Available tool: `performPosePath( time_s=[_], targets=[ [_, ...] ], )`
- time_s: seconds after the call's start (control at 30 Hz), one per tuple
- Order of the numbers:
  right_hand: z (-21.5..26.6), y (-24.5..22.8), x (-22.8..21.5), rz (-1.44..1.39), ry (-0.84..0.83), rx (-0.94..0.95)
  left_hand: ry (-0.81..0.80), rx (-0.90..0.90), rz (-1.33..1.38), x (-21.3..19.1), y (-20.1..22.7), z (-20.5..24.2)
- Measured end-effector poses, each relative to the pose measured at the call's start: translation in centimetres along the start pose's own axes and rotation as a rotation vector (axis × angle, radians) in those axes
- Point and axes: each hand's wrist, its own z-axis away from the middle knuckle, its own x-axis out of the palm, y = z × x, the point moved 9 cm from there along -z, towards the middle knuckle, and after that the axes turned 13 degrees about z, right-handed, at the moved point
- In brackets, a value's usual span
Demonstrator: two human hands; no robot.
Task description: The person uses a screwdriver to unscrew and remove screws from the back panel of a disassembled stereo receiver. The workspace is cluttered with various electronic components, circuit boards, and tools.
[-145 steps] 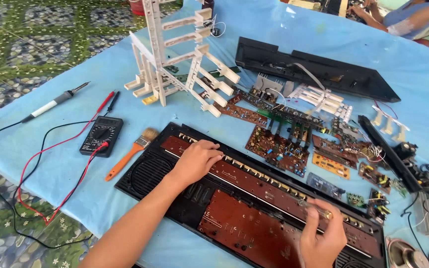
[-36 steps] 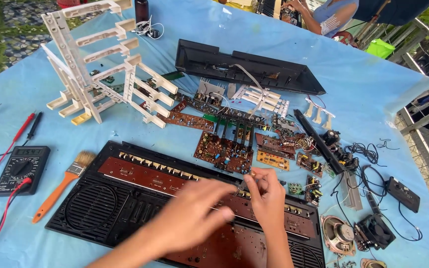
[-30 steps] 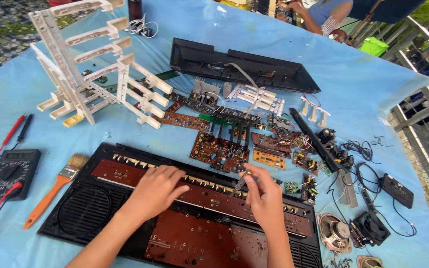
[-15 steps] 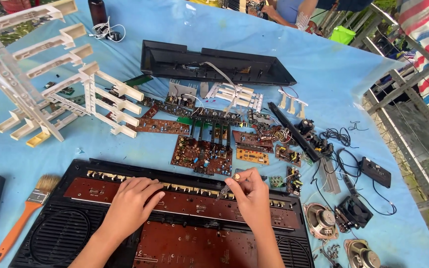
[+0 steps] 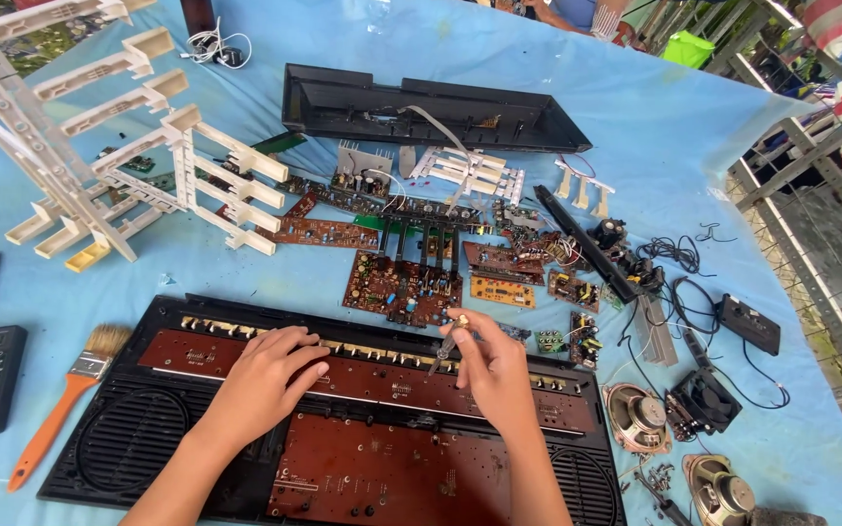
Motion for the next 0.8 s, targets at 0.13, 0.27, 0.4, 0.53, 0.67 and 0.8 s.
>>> performPosePath(
  time_s=[0.13, 0.27, 0.4, 0.53, 0.67, 0.8],
  targets=[
    [0.0, 1.1, 0.3, -0.016, 0.079, -0.105, -0.010, -0.073, 0.007, -1.6, 1.8, -0.3],
    [0.1, 0.7, -0.1, -0.029, 0.138, -0.120, -0.005, -0.133, 0.012, -2.4, 2.4, -0.5],
    [0.7, -2.0, -0.6, -0.040, 0.051, -0.197, 0.033, -0.083, -0.020, -2.1, 2.1, -0.2],
    [0.2, 0.6, -0.9, 0.000, 0.112, -0.194, 0.079, -0.044, -0.051, -2.1, 2.1, -0.1],
    [0.6, -0.5, -1.2, -0.031, 0.101, -0.276, 0.099, -0.019, -0.081, -1.8, 1.8, -0.1],
    [0.8, -0.9, -2.4, 0.037, 0.142, -0.293, 0.094, -0.026, -0.061, -2.0, 2.2, -0.1]
  ],
)
